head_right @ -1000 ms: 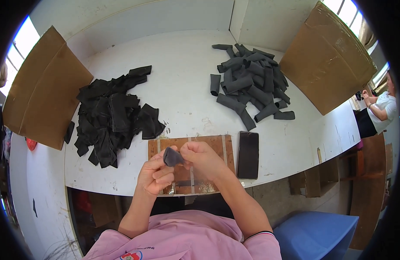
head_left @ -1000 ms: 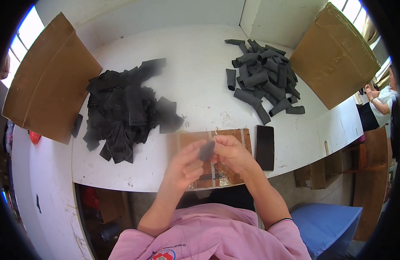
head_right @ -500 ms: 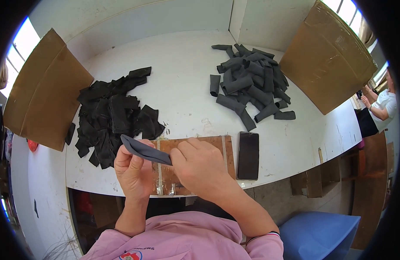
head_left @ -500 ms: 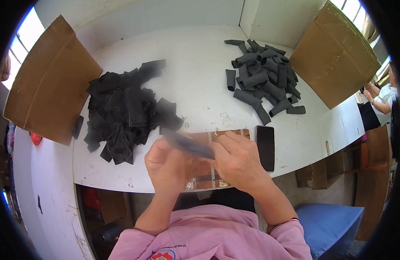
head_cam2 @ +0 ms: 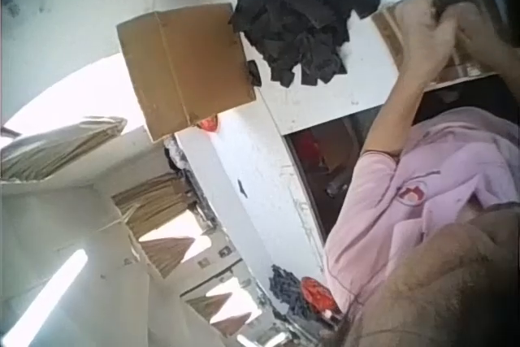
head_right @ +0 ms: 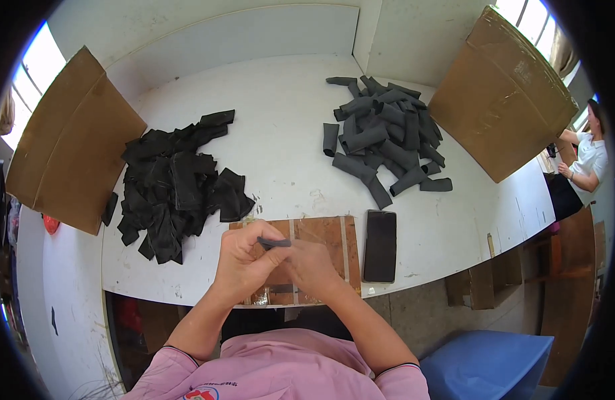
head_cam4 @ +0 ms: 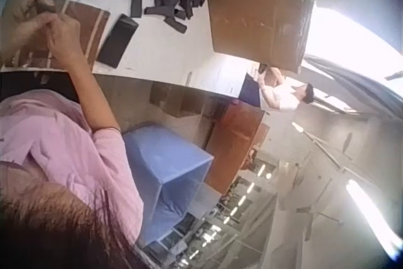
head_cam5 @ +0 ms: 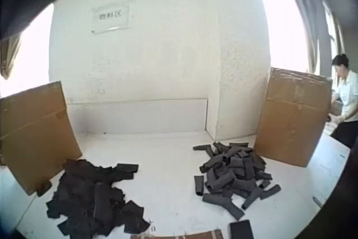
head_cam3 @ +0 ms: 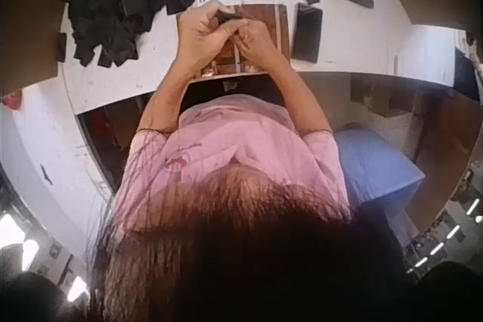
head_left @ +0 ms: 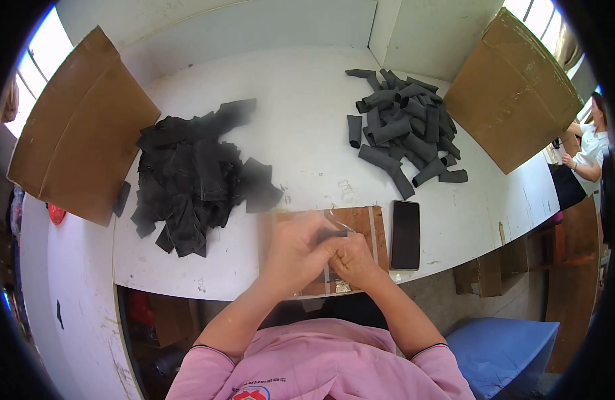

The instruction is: Processing small black rubber or plastic components by folding or manipulating them at a workbench.

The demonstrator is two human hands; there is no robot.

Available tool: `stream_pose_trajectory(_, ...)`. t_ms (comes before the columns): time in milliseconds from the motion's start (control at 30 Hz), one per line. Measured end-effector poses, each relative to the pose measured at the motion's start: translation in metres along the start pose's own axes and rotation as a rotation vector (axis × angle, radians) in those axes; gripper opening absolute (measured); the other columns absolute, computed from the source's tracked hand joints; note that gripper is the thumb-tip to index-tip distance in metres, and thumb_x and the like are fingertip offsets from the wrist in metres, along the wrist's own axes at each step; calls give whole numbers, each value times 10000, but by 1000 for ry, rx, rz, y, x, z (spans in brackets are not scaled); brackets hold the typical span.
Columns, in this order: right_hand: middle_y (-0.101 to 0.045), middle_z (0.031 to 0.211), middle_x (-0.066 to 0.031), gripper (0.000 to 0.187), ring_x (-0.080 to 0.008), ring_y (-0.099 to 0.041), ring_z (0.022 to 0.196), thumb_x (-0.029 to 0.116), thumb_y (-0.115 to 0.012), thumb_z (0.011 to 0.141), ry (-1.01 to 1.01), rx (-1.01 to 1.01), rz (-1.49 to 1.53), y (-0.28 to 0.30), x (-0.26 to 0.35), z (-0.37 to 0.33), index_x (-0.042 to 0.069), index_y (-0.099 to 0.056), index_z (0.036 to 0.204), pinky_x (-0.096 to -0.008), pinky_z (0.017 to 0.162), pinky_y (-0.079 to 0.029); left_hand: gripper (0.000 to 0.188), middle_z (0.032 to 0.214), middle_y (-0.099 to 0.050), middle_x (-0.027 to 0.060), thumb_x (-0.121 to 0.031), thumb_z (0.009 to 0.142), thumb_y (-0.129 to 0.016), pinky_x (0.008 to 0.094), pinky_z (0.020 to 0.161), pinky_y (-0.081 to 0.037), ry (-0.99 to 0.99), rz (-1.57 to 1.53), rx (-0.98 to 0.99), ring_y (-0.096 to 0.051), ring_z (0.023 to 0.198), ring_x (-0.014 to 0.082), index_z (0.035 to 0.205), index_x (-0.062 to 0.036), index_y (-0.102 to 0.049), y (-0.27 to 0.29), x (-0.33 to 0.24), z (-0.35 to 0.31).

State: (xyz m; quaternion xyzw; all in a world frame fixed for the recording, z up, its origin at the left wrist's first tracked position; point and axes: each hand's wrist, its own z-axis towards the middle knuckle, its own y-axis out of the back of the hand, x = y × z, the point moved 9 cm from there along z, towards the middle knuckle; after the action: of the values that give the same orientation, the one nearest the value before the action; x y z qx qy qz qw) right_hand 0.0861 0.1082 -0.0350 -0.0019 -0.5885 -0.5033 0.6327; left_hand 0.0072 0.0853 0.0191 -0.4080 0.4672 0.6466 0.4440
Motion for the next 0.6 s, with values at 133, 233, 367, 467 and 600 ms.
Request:
stream_pose_trajectory(133,-569,764,-125,146,-328,-553,693,105,-538,726,-100,42,-43,12,13,10,46,-555,860,-390,577,-435,124,749,-596,64,-12,732,-627,242,665,-436,-100,-75,-154,-545,705,106,832,-5,-554,9,-23,-7)
stream_pose_trajectory(233,-556,707,-110,138,-306,-554,655,162,-558,746,-76,76,-173,21,26,15,37,-548,801,-391,569,-432,115,796,-589,92,-79,790,-592,296,725,-435,-6,-562,-234,-549,767,159,868,-16,-537,18,-13,-15)
stream_pose_trajectory(367,-526,625,-90,232,-271,-533,577,256,-597,734,80,-35,-289,30,47,20,39,-522,701,-376,513,-420,116,849,-559,112,-131,839,-527,320,765,-415,-62,-1014,-378,-520,815,199,856,-17,-537,32,-7,-18)
stream_pose_trajectory(467,-517,597,-79,262,-265,-520,550,279,-611,724,81,-54,-329,19,37,17,46,-509,658,-371,481,-406,106,844,-560,106,-123,831,-538,306,782,-397,60,-1084,-329,-517,816,189,845,-18,-548,22,13,-19)
stream_pose_trajectory(600,-514,590,-79,250,-264,-528,553,258,-609,733,137,-126,-264,30,52,17,53,-505,635,-378,470,-399,109,830,-572,108,-120,831,-540,301,770,-402,-15,-895,-412,-521,807,189,838,-12,-553,41,14,-25)
